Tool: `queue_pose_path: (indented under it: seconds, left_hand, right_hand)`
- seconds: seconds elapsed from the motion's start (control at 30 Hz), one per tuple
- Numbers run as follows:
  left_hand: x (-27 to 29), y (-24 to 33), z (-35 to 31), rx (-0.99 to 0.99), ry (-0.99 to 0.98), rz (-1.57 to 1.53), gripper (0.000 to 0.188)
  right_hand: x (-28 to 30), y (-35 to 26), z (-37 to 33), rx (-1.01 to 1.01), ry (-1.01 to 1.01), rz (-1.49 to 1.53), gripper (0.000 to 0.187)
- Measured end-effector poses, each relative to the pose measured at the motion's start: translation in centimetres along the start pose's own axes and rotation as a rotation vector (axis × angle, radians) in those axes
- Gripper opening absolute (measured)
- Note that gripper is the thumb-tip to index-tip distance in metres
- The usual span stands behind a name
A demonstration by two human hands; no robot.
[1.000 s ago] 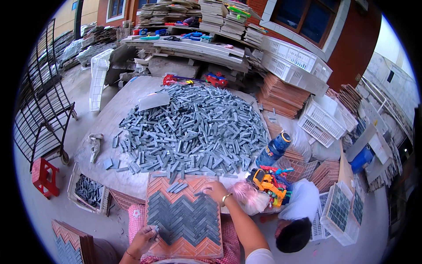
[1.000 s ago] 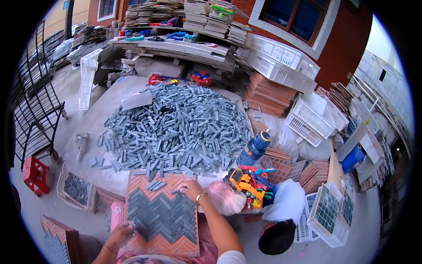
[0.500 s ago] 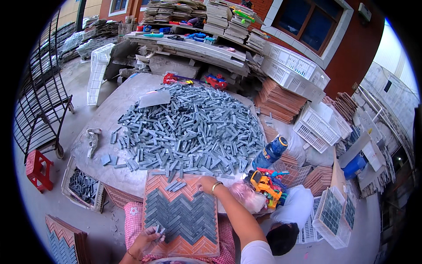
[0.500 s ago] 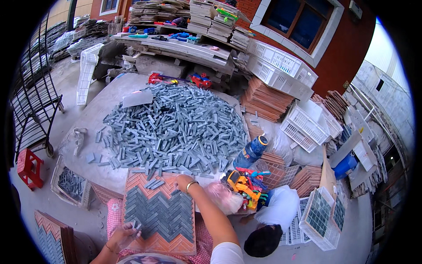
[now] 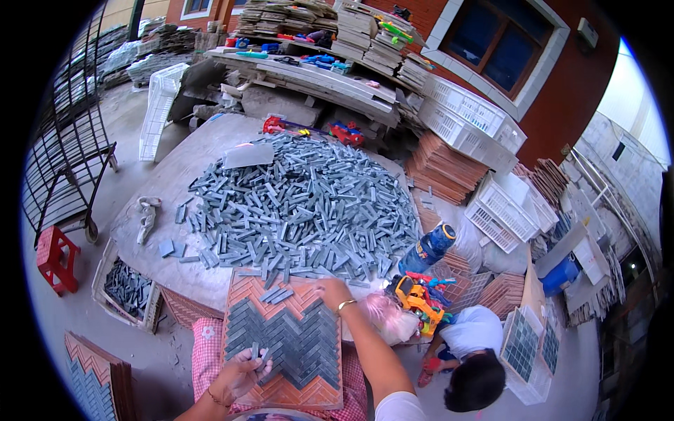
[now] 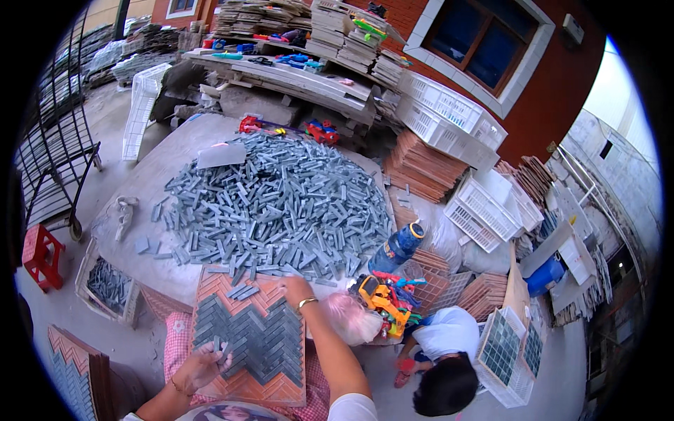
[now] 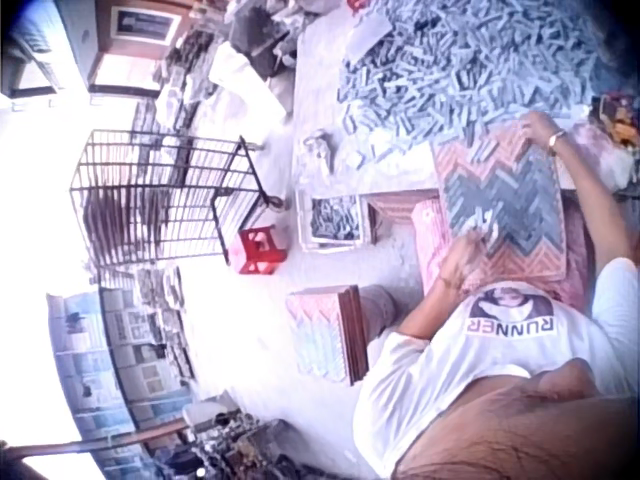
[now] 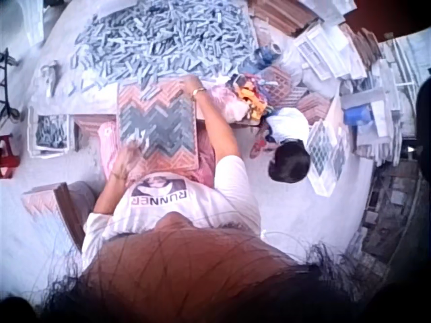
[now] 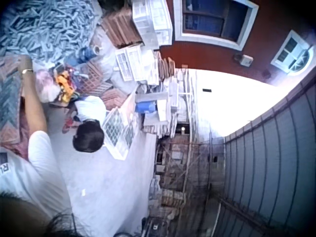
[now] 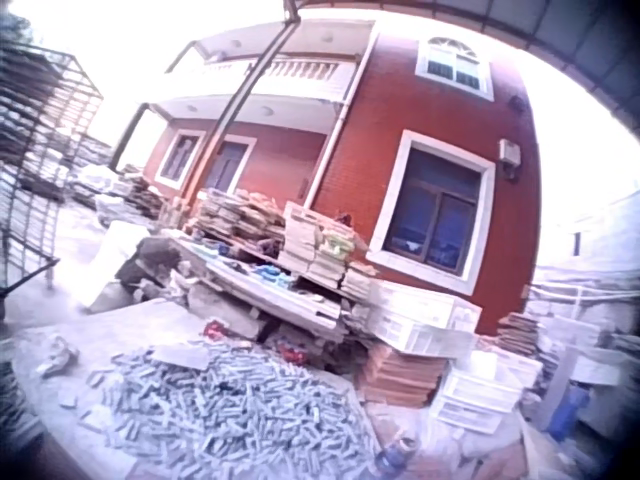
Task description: The person sits on the floor and arranges small rectangular tiles by hand onto a larger board, forming a herringbone pattern. A child is nearby playing with toys.
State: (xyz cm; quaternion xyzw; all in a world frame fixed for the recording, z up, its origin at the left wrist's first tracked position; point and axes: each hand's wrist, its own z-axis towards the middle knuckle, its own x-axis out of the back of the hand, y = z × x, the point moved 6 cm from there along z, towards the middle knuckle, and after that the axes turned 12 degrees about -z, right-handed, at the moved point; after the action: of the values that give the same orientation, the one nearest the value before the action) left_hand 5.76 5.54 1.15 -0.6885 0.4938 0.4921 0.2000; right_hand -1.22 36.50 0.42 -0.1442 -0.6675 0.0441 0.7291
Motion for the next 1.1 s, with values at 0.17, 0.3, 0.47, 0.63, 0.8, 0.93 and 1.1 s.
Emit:
queue_pose_path:
  seconds: [0.17,0.3,0.47,0.63,0.8,0.93,1.1]
  left_hand:
    - [1.1,0.0,-0.2,-0.011,0.071,0.023,0.017]
    - [0.9,-0.7,0.0,-0.005,0.079,-0.009,0.018]
    - [0.4,-0.8,0.2,0.012,0.07,0.002,0.018]
    - [-0.7,-0.4,0.7,-0.044,0.04,-0.044,0.016]
    - [0.3,-0.7,1.8,-0.032,0.057,0.004,0.011]
    - [-0.1,-0.5,1.2,0.028,0.042,0.045,0.012]
    - [1.4,0.3,1.3,-0.056,0.07,0.063,0.014]
  right_hand:
    - [-0.1,-0.2,-0.7,-0.002,-0.126,-0.034,0.015]
    - [-0.5,-0.8,-1.3,-0.081,-0.119,-0.127,0.017]
    - [0.6,-2.7,-1.1,-0.182,-0.095,-0.243,0.017]
    - [2.8,-8.9,-3.8,0.115,-0.158,0.221,0.025]
    - [4.9,-17.3,-7.8,0.644,-0.14,0.288,0.024]
    - [4.0,-17.3,-8.6,0.663,-0.205,0.207,0.019]
    - [1.3,-11.6,-7.8,0.226,-0.246,0.335,0.02]
